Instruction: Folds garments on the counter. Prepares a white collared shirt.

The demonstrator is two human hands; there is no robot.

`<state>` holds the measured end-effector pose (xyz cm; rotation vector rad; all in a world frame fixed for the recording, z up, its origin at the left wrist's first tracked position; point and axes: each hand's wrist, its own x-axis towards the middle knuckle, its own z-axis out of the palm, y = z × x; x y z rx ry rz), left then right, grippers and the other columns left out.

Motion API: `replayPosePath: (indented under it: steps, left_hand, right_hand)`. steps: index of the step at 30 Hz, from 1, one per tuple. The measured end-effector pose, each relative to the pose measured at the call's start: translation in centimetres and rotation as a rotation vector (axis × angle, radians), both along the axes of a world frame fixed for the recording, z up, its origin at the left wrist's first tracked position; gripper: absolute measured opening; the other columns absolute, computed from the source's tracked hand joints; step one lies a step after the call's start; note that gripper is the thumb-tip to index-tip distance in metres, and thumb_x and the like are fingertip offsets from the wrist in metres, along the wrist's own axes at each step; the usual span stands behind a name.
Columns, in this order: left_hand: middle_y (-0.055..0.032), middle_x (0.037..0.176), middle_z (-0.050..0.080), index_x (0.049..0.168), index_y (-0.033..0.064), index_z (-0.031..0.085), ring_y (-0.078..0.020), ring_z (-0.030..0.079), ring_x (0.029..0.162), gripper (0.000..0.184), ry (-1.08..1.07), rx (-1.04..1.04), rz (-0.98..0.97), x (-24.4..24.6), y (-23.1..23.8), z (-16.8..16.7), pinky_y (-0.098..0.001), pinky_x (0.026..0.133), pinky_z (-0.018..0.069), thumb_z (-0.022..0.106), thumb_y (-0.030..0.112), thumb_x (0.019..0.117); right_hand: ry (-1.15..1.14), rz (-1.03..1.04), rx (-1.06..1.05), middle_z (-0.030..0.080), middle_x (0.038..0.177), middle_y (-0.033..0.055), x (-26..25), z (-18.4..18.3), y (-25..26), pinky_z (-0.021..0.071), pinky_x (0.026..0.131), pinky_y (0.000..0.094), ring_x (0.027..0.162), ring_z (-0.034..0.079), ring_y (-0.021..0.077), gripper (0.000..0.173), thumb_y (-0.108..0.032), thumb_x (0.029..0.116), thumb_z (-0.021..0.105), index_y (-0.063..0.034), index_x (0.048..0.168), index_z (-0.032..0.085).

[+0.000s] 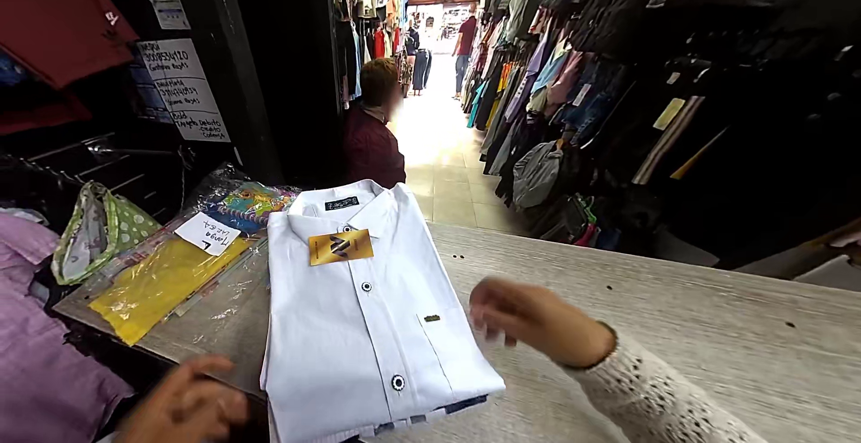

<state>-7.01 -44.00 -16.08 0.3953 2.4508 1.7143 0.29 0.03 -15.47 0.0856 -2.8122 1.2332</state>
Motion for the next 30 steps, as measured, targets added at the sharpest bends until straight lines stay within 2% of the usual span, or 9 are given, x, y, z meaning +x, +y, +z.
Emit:
replayPosePath:
  steps: [4,6,8,12,18,22,24,27,30]
  left_hand:
    - [-0.0182,0.148,0.053,0.148,-0.0006,0.045,-0.0252,0.056,0.133,0.074,0.607,-0.233,0.001,-3.3,2.4,3.4,-0.0464,0.106,0.0507,0.057,0.051,0.0973]
    - [-0.0191,0.162,0.036,0.155,0.0035,0.037,-0.0319,0.039,0.147,0.087,0.771,-0.332,-0.043,-3.9,8.0,5.3,-0.0582,0.115,0.0365,0.052,0.064,0.0943]
    - [-0.0179,0.164,0.033,0.157,0.0064,0.039,-0.0352,0.034,0.151,0.090,0.929,-0.417,-0.044,-5.9,13.2,4.8,-0.0708,0.114,0.0267,0.044,0.071,0.0939]
    - [-0.0157,0.165,0.032,0.158,0.0082,0.037,-0.0371,0.027,0.153,0.085,0.727,-0.562,0.056,-11.6,16.9,-0.7,-0.0770,0.114,0.0138,0.044,0.067,0.0970]
    - [-0.0136,0.169,0.022,0.161,0.0094,0.029,-0.0326,0.019,0.156,0.081,0.446,-0.535,0.140,-12.1,16.1,-0.9,-0.0710,0.119,0.0091,0.046,0.061,0.1005]
    - [-0.0191,0.166,0.028,0.159,0.0039,0.032,-0.0379,0.027,0.153,0.071,0.444,-0.397,0.213,-13.7,14.3,-2.3,-0.0705,0.116,0.0203,0.047,0.047,0.1038]
    - [-0.0264,0.161,0.034,0.153,-0.0033,0.041,-0.0443,0.033,0.148,0.061,0.475,-0.391,0.265,-14.8,12.0,-3.5,-0.0686,0.114,0.0266,0.050,0.032,0.1044]
    - [-0.0319,0.159,0.031,0.148,-0.0066,0.046,-0.0495,0.032,0.147,0.059,0.385,-0.613,0.294,-16.7,7.1,-4.1,-0.0645,0.118,0.0258,0.059,0.029,0.1021]
    - [-0.0313,0.142,0.054,0.132,-0.0079,0.062,-0.0458,0.052,0.133,0.053,0.452,-0.859,0.356,-15.4,5.8,-3.9,-0.0572,0.113,0.0370,0.063,0.034,0.0985]
  right_hand:
    - [0.512,-0.083,0.321,0.061,0.137,0.0176,-2.5,5.5,-3.9,0.0534,0.102,0.0484,0.123,0.063,0.0266,0.055,-0.040,0.1042,0.051,0.0001,0.141,0.054]
    - [0.648,-0.016,0.373,0.047,0.154,0.0185,-5.7,6.2,-7.8,0.0388,0.116,0.0540,0.143,0.046,0.0310,0.068,-0.051,0.1045,0.041,0.0006,0.149,0.048]
    - [0.689,-0.006,0.436,0.041,0.161,0.0140,-9.9,4.9,-10.2,0.0283,0.116,0.0664,0.150,0.036,0.0339,0.072,-0.058,0.1043,0.034,-0.0055,0.152,0.046]
    - [0.350,-0.148,0.385,0.033,0.166,0.0076,-16.2,-0.5,-8.8,0.0115,0.115,0.0765,0.155,0.025,0.0341,0.071,-0.061,0.1033,0.034,-0.0162,0.158,0.040]
    - [0.278,-0.177,0.229,0.032,0.166,0.0117,-16.9,-3.1,-7.0,0.0166,0.114,0.0779,0.153,0.029,0.0352,0.071,-0.058,0.1036,0.035,-0.0148,0.159,0.038]
    - [0.270,-0.169,0.226,0.032,0.165,0.0135,-16.7,-2.4,-6.8,0.0128,0.114,0.0778,0.154,0.027,0.0366,0.070,-0.056,0.1042,0.030,-0.0141,0.160,0.036]
    - [0.242,-0.116,0.204,0.035,0.164,0.0157,-15.8,-0.4,-6.2,0.0133,0.115,0.0757,0.152,0.030,0.0372,0.058,-0.041,0.1079,0.037,-0.0104,0.158,0.040]
    - [0.555,0.036,0.099,0.056,0.146,0.0187,-12.4,5.2,-5.8,0.0454,0.110,0.0527,0.135,0.054,0.0321,0.034,-0.015,0.1043,0.048,-0.0038,0.131,0.067]
    - [0.911,0.351,-0.048,0.070,0.122,0.0048,-5.0,9.4,-8.5,0.0531,0.105,0.0309,0.119,0.064,0.0136,0.029,-0.016,0.1051,0.046,-0.0062,0.117,0.071]
